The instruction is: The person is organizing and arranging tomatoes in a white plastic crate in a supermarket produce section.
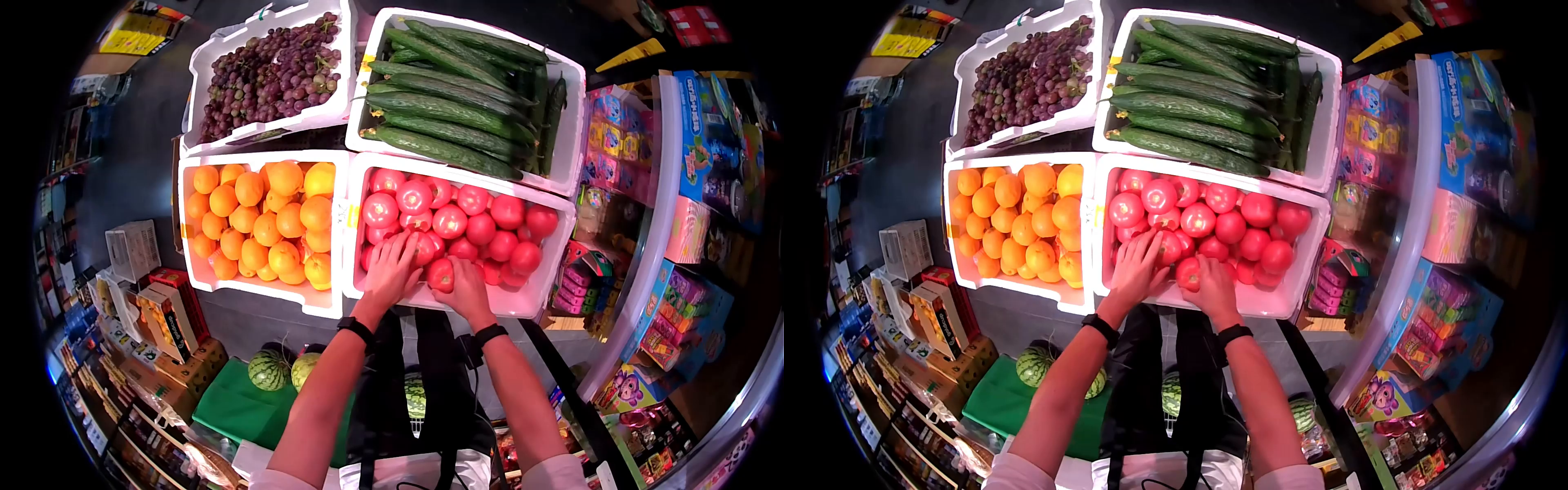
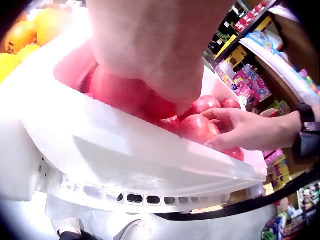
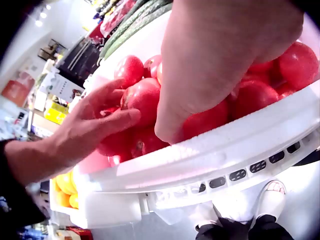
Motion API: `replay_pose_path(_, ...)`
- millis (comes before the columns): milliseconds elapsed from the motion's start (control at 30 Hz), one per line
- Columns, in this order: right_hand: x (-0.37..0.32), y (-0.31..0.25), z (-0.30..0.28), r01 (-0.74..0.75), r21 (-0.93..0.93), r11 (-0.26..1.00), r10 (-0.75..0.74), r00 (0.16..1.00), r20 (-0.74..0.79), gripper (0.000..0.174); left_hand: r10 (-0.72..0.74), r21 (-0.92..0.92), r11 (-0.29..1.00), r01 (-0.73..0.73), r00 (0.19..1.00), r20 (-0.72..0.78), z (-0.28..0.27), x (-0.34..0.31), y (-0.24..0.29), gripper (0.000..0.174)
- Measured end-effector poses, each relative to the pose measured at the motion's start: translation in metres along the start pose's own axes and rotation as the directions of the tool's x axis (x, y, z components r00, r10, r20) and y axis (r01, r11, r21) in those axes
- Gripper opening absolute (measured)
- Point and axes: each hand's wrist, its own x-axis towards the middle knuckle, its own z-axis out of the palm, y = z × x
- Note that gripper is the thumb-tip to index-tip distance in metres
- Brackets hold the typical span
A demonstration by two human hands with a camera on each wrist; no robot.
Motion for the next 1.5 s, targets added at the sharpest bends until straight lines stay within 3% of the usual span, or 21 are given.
replay_pose_path(167, -0.002, -0.007, 0.009, -0.005, -0.042, 0.999, 0.005, 1.0, 0.0, 0.082, 0.032, -0.04, 0.999, -0.035, 0.996, -0.082, -0.011, -0.012, -0.004, 0.065)
replay_pose_path(467, 0.001, -0.024, 0.008, -0.065, -0.206, 0.976, 0.061, 0.998, -0.027, 0.078, 0.018, -0.136, 0.99, -0.028, 0.997, -0.071, -0.02, -0.035, 0.008, 0.06)
replay_pose_path(633, 0.005, -0.027, 0.026, -0.235, -0.351, 0.906, 0.214, 0.972, -0.096, 0.047, 0.041, -0.169, 0.985, -0.047, 0.998, -0.041, -0.009, -0.049, 0.023, 0.061)
replay_pose_path(733, 0.01, -0.02, 0.036, -0.19, -0.388, 0.902, 0.133, 0.976, -0.17, 0.038, 0.087, -0.209, 0.974, -0.084, 0.996, 0.004, -0.003, -0.061, 0.038, 0.061)
replay_pose_path(1033, -0.008, -0.008, 0.012, -0.056, -0.15, 0.987, 0.048, 0.997, -0.056, 0.068, 0.105, -0.197, 0.977, -0.086, 0.99, 0.089, 0.011, -0.082, 0.062, 0.059)
replay_pose_path(1167, -0.013, -0.003, 0.01, -0.003, -0.066, 0.998, -0.003, 0.995, -0.095, 0.067, 0.138, -0.177, 0.977, -0.116, 0.984, 0.115, 0.019, -0.076, 0.061, 0.059)
replay_pose_path(1233, -0.018, 0.006, 0.004, 0.109, -0.007, 0.994, -0.109, 0.986, -0.123, 0.065, 0.084, -0.125, 0.99, -0.063, 0.982, 0.171, 0.023, -0.071, 0.063, 0.059)
replay_pose_path(1367, -0.038, 0.028, -0.025, 0.081, -0.04, 0.996, -0.087, 0.984, -0.155, 0.062, 0.095, -0.11, 0.991, -0.08, 0.986, 0.135, 0.025, -0.059, 0.074, 0.056)
replay_pose_path(1433, -0.045, 0.044, -0.023, -0.133, -0.008, 0.991, 0.129, 0.973, -0.193, 0.057, 0.126, -0.117, 0.987, -0.108, 0.979, 0.157, 0.032, -0.055, 0.077, 0.053)
replay_pose_path(1500, -0.043, 0.055, -0.013, -0.157, -0.006, 0.988, 0.153, 0.97, -0.188, 0.066, 0.127, -0.104, 0.988, -0.112, 0.98, 0.155, 0.036, -0.055, 0.081, 0.052)
